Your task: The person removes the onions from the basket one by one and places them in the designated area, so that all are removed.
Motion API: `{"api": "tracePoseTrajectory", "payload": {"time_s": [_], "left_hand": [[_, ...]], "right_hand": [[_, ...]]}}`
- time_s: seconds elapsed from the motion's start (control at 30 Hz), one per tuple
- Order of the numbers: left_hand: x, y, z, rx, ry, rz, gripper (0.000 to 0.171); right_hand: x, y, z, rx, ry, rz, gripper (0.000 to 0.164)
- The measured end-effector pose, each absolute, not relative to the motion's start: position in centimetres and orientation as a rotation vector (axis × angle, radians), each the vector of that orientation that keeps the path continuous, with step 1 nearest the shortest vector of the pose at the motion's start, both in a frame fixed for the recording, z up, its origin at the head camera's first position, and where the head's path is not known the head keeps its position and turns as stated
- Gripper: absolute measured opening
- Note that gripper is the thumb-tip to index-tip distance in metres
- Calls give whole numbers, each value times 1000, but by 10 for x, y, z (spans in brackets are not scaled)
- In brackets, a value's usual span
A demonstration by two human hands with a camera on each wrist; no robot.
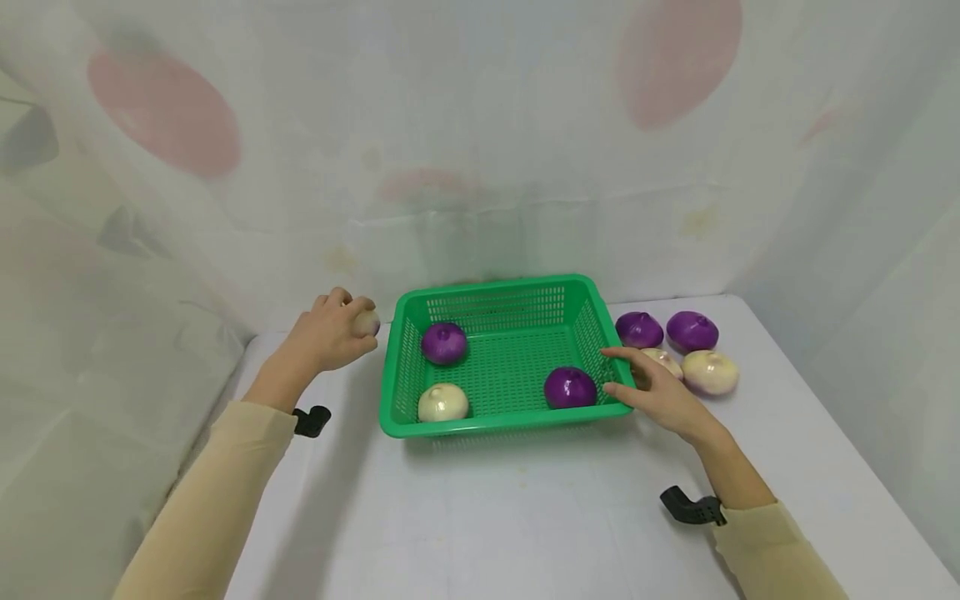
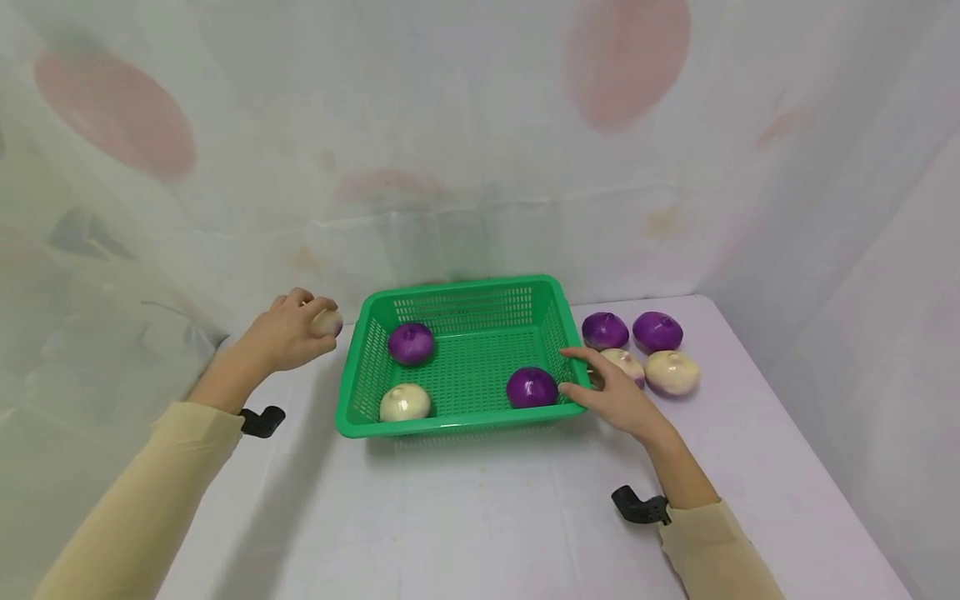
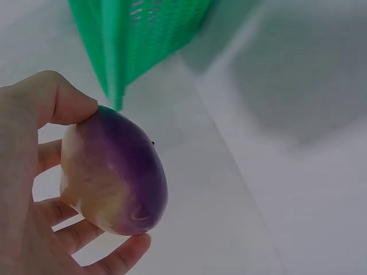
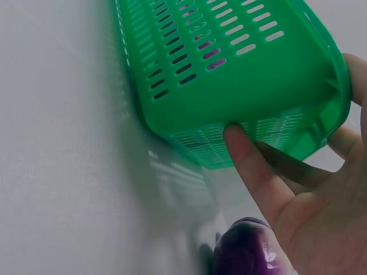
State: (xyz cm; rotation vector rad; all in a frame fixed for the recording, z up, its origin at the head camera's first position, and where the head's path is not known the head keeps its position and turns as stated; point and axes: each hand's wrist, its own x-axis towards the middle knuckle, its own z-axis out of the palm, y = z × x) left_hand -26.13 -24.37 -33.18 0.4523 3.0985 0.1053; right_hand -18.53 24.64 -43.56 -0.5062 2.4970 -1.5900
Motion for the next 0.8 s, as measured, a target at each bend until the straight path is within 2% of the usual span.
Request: {"api": "tracePoseTrajectory", "payload": {"time_s": [0.27,0.8], "left_hand": [[-269,-253,-359,357,3109,162,51],[-273,-258,-401,342,3059,221,56]], "right_hand": [[-185,246,-435,-509,2500,-1596,55],[-187,247,-438,-503,2507,-1582,54]]}}
